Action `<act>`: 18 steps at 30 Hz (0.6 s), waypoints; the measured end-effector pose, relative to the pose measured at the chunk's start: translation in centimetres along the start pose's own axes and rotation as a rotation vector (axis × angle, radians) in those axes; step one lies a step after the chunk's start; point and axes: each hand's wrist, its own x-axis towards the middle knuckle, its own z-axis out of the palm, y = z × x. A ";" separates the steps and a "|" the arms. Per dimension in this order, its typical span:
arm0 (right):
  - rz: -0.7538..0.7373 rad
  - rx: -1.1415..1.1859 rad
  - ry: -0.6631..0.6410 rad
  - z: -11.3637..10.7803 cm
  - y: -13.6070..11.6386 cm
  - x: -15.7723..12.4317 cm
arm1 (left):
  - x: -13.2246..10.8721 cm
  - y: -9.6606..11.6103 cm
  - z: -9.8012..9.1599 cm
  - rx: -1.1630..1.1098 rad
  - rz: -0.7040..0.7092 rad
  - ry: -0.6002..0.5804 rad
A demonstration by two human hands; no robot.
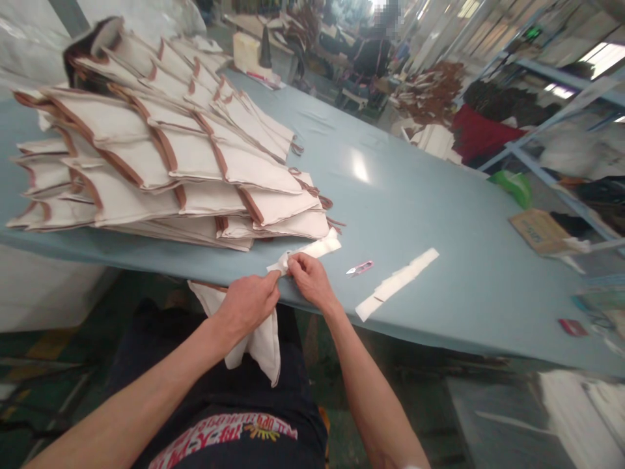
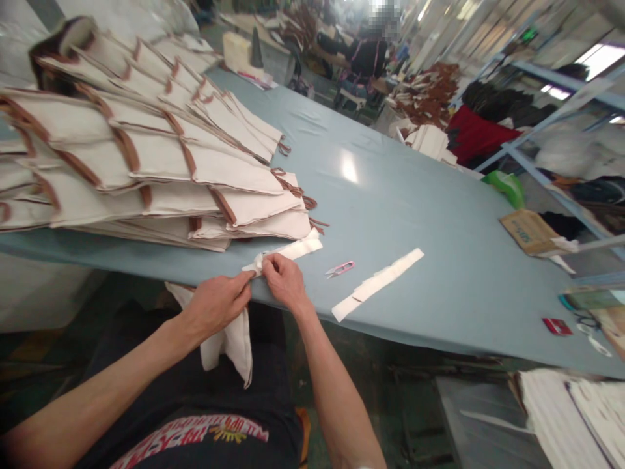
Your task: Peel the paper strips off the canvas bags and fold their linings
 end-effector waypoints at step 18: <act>0.155 0.291 0.390 -2.4 2.3 -0.7 | 0.4 1.0 -1.6 0.080 0.013 -0.066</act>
